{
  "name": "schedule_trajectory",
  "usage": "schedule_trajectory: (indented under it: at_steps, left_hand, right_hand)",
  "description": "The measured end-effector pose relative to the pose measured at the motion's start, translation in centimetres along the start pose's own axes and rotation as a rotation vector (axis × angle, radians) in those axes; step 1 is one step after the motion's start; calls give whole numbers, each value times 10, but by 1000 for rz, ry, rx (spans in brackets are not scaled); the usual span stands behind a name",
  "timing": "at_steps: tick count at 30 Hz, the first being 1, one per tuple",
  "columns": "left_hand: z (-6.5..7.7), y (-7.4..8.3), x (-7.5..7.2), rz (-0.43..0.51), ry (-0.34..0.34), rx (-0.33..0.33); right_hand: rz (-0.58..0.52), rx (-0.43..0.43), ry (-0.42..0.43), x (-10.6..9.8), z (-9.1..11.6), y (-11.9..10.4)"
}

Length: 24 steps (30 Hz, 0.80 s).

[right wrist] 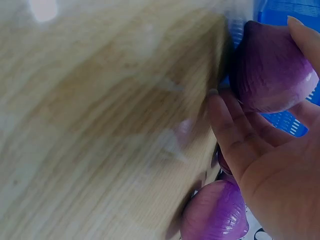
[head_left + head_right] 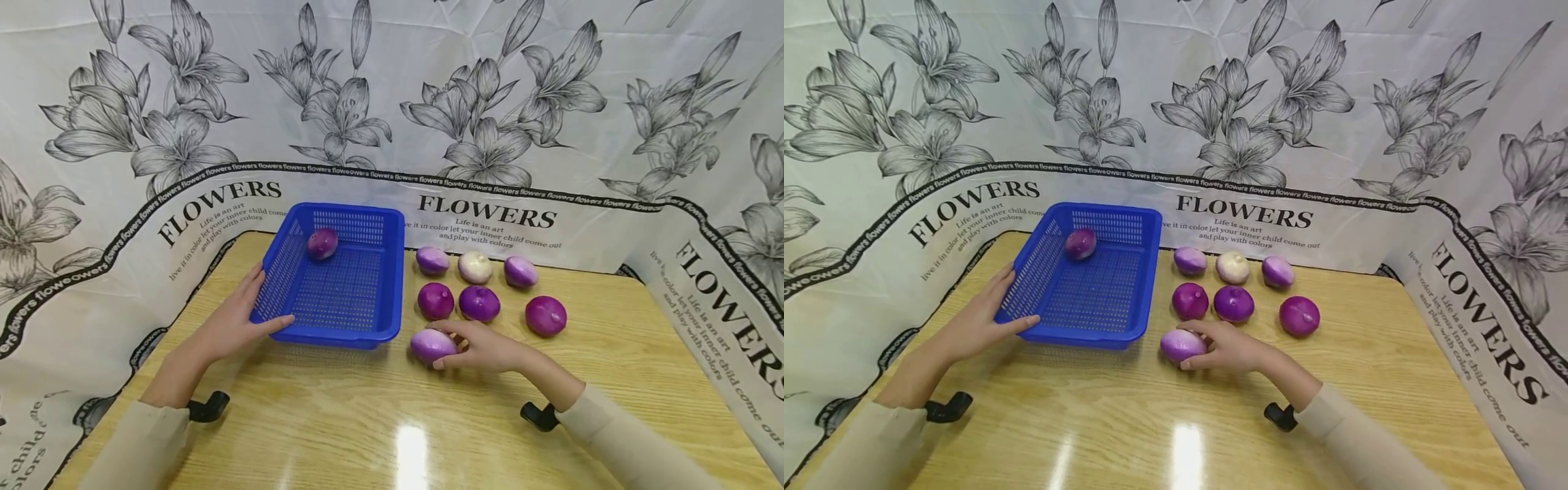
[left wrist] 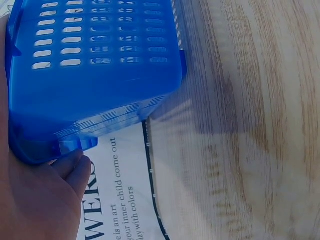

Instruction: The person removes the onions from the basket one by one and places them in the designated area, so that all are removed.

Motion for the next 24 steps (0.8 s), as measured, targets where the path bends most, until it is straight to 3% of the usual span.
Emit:
schedule_trajectory:
  at_steps: [3,9,24]
  left_hand:
    - [1,0,0,-7,-3,-7]
    - [2,-1,2,-2,-9,-11]
    - [1,1,-1,19,2,-1]
  right_hand:
    - [-20,0,-33,5,3,3]
    - [2,-11,-16,9,3,3]
    - [27,-13,-52,4,2,-1]
Point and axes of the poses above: each hand's wrist, its own z-axis away from the middle knuckle, its own x-axis out of the palm, y = z × x, the point moved 1 cm from there along -z, towards the middle knuckle, and after that the axes turned 9 degrees about -x, right-handed, at the moved point
